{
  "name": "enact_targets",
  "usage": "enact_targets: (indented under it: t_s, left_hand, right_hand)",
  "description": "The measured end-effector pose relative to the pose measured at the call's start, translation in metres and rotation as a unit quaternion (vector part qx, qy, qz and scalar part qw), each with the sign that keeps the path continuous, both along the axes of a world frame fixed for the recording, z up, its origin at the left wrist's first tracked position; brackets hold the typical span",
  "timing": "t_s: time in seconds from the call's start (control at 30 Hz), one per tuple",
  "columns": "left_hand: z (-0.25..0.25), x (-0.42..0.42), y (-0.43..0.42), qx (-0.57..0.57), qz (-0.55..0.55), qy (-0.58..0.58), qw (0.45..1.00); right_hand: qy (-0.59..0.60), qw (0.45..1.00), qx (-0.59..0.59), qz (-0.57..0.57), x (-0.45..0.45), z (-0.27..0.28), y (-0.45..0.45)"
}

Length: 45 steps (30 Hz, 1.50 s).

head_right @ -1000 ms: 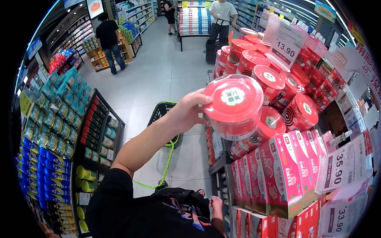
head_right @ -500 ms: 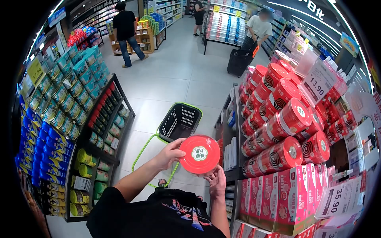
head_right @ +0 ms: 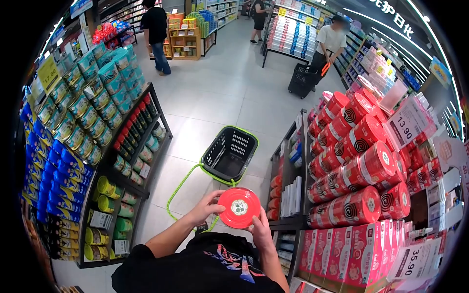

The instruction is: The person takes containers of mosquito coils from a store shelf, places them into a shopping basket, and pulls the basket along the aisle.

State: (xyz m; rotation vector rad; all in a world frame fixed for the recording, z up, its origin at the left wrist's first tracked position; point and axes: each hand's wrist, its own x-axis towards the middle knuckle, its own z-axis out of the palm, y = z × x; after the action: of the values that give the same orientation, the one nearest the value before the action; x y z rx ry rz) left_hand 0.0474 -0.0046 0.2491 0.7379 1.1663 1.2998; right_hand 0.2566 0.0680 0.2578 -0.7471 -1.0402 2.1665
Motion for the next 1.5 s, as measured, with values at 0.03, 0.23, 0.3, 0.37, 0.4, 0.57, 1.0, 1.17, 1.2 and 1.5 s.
enact_targets:
  t_s: [0.03, 0.23, 0.3, 0.37, 0.4, 0.57, 1.0, 1.17, 1.2, 1.5]
  left_hand:
    - [-0.001, 0.0, -0.001, -0.001, -0.002, 0.0, 1.0]
    - [-0.01, 0.002, -0.001, -0.006, 0.005, 0.019, 1.0]
    - [-0.01, 0.004, 0.001, -0.013, 0.012, 0.015, 1.0]
    - [-0.004, 0.007, 0.002, -0.022, 0.017, 0.0, 1.0]
    - [0.0, 0.008, 0.003, -0.029, 0.025, -0.017, 0.999]
    - [0.005, 0.015, 0.007, -0.045, -0.004, -0.036, 0.998]
    - [-0.007, 0.016, 0.001, -0.063, -0.022, -0.07, 0.995]
    - [-0.009, 0.016, -0.001, -0.062, -0.01, -0.068, 0.996]
    - [-0.012, 0.016, -0.002, -0.064, -0.007, -0.068, 0.996]
    - [-0.022, 0.017, -0.001, -0.045, 0.024, -0.072, 0.996]
  right_hand:
    - [-0.017, 1.0, -0.002, 0.005, -0.002, 0.0, 0.0]
    - [0.007, 1.0, -0.023, 0.016, -0.004, -0.009, 0.007]
    - [0.018, 0.999, -0.026, -0.001, -0.007, -0.007, 0.006]
    - [0.042, 0.998, -0.037, -0.011, -0.008, -0.001, 0.007]
    - [0.043, 0.998, -0.039, -0.013, -0.007, -0.001, 0.008]
    - [0.031, 0.999, 0.007, -0.03, -0.005, -0.001, 0.009]
    - [0.044, 0.999, -0.018, -0.016, -0.003, -0.013, 0.004]
    - [0.037, 0.999, -0.012, -0.004, -0.005, -0.012, 0.006]
    - [0.034, 0.999, -0.007, 0.0, -0.006, -0.011, 0.006]
    - [0.021, 1.0, 0.013, 0.012, -0.009, -0.01, 0.007]
